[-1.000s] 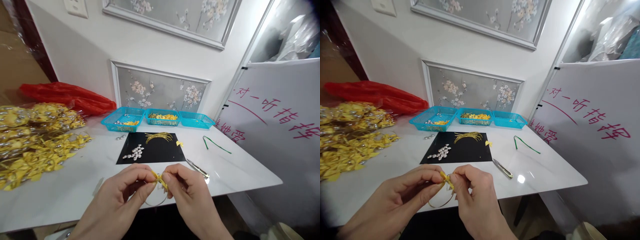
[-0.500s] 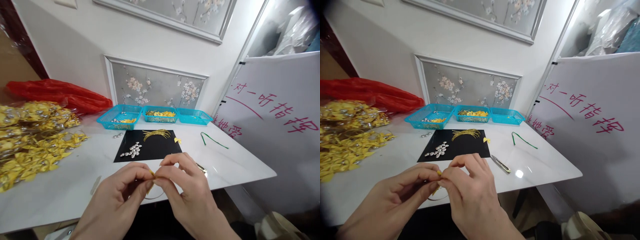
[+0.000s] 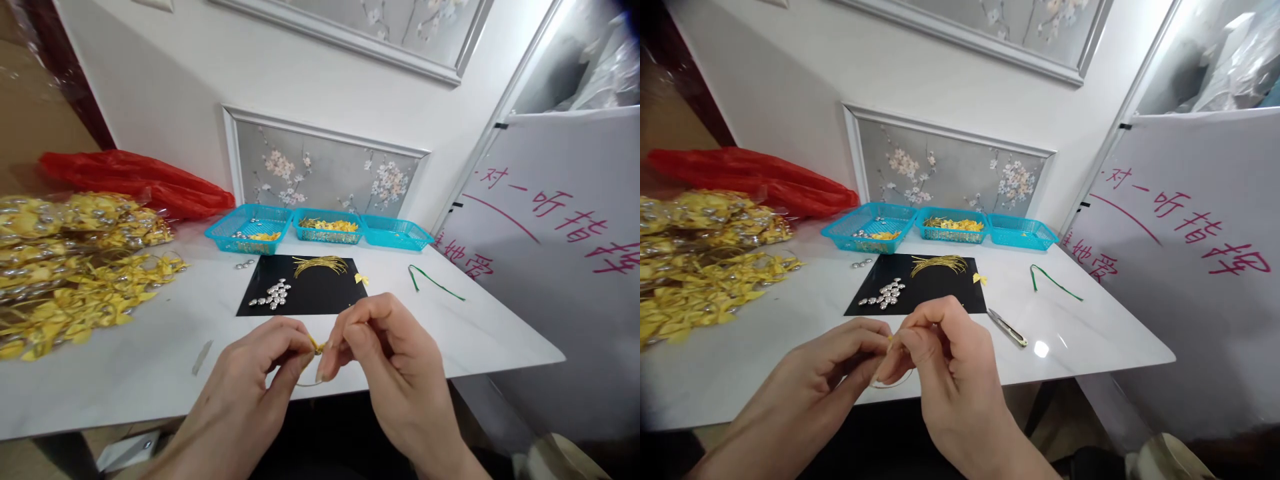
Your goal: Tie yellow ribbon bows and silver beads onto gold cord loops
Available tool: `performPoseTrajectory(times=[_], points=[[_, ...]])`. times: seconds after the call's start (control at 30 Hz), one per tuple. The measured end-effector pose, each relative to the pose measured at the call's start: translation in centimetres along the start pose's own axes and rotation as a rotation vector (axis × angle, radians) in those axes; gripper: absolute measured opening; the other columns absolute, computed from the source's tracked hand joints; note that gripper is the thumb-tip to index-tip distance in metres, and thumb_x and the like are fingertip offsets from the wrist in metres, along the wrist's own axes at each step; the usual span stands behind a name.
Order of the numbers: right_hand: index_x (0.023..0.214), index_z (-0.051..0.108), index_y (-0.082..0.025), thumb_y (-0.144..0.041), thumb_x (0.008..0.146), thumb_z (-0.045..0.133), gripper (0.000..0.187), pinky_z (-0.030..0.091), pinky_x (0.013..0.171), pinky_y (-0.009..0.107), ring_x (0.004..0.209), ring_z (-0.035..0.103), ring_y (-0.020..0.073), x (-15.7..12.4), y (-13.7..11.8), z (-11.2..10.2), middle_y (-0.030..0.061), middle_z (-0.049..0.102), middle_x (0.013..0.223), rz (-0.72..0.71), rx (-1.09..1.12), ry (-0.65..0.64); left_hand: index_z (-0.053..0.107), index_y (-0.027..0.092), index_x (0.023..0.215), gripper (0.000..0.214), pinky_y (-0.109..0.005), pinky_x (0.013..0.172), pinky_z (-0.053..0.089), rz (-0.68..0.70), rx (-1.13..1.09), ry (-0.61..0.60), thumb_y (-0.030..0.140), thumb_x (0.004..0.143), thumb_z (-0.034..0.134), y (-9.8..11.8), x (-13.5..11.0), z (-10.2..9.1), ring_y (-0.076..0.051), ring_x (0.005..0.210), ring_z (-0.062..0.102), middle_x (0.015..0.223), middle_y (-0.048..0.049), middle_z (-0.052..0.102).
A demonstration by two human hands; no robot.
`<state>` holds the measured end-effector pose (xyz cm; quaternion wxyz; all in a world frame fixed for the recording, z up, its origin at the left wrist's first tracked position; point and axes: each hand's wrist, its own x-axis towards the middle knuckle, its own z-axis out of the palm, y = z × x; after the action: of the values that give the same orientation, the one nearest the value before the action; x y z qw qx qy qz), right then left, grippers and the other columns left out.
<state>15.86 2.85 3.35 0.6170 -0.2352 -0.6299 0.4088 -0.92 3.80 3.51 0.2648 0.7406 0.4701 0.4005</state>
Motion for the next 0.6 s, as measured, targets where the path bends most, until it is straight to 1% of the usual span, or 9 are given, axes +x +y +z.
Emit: performPoseTrajectory(times=[0.07, 0.13, 0.27, 0.37, 0.43, 0.5, 0.6], points=[[0.092, 0.057, -0.021, -0.016, 0.104, 0.050, 0.014, 0.058, 0.067, 0.024, 0.067, 0.068, 0.0093, 0.2, -0.1, 0.1, -0.0021, 0.069, 0.078, -0.028, -0.009, 0.001, 0.067, 0.024, 0.070, 0.023, -0.029, 0.067, 0.049, 0.004, 0.008, -0.011, 0.027, 0.089, 0.053, -0.1, -0.1, -0.1, -0.018, 0.073, 0.064, 0.079, -0.0015, 0.069], [0.093, 0.057, -0.021, -0.016, 0.103, 0.052, 0.012, 0.056, 0.066, 0.022, 0.066, 0.067, 0.0084, 0.5, -0.1, 0.1, -0.0033, 0.067, 0.077, -0.063, -0.025, 0.013, 0.066, 0.024, 0.070, 0.023, -0.029, 0.068, 0.049, -0.048, -0.018, -0.047, 0.030, 0.088, 0.054, 0.2, -0.2, -0.3, -0.019, 0.075, 0.064, 0.080, -0.0016, 0.069], [0.095, 0.058, -0.023, -0.013, 0.102, 0.052, 0.014, 0.053, 0.062, 0.019, 0.060, 0.062, 0.0060, 1.0, -0.2, -0.3, -0.0069, 0.061, 0.069, -0.069, -0.062, 0.090, 0.065, 0.024, 0.070, 0.024, -0.025, 0.060, 0.045, -0.201, -0.193, -0.171, 0.039, 0.087, 0.060, 0.8, -0.3, -1.0, -0.016, 0.068, 0.057, 0.076, 0.0005, 0.065], [0.098, 0.057, -0.026, -0.012, 0.100, 0.053, 0.014, 0.051, 0.062, 0.017, 0.060, 0.059, 0.0054, 1.0, -0.2, -1.1, -0.0083, 0.060, 0.071, -0.073, -0.136, 0.136, 0.067, 0.023, 0.069, 0.024, -0.022, 0.058, 0.043, -0.226, -0.286, -0.201, 0.040, 0.086, 0.064, 0.9, -0.4, -1.3, -0.013, 0.064, 0.053, 0.073, 0.0019, 0.063], [0.096, 0.059, -0.026, -0.014, 0.100, 0.053, 0.014, 0.050, 0.065, 0.019, 0.067, 0.060, 0.0068, 0.7, -0.1, -1.7, -0.0064, 0.063, 0.079, -0.045, -0.268, 0.095, 0.067, 0.023, 0.069, 0.023, -0.021, 0.058, 0.043, -0.216, -0.296, -0.194, 0.038, 0.086, 0.065, 0.9, -0.4, -1.3, -0.013, 0.065, 0.054, 0.072, 0.0020, 0.064], [0.094, 0.063, -0.026, -0.016, 0.101, 0.052, 0.016, 0.048, 0.067, 0.020, 0.074, 0.060, 0.0084, 0.2, -0.2, -2.2, -0.0040, 0.064, 0.087, 0.016, -0.419, 0.003, 0.068, 0.024, 0.068, 0.022, -0.020, 0.058, 0.044, -0.204, -0.288, -0.170, 0.038, 0.086, 0.066, 0.9, -0.5, -1.3, -0.013, 0.065, 0.056, 0.073, 0.0021, 0.065], [0.093, 0.065, -0.024, -0.019, 0.102, 0.050, 0.019, 0.045, 0.066, 0.022, 0.074, 0.058, 0.0096, -0.3, -0.4, -2.6, -0.0028, 0.063, 0.087, 0.092, -0.515, -0.101, 0.069, 0.025, 0.070, 0.019, -0.018, 0.057, 0.046, -0.187, -0.263, -0.136, 0.035, 0.086, 0.066, 0.9, -0.4, -1.2, -0.012, 0.065, 0.058, 0.073, 0.0029, 0.066]])
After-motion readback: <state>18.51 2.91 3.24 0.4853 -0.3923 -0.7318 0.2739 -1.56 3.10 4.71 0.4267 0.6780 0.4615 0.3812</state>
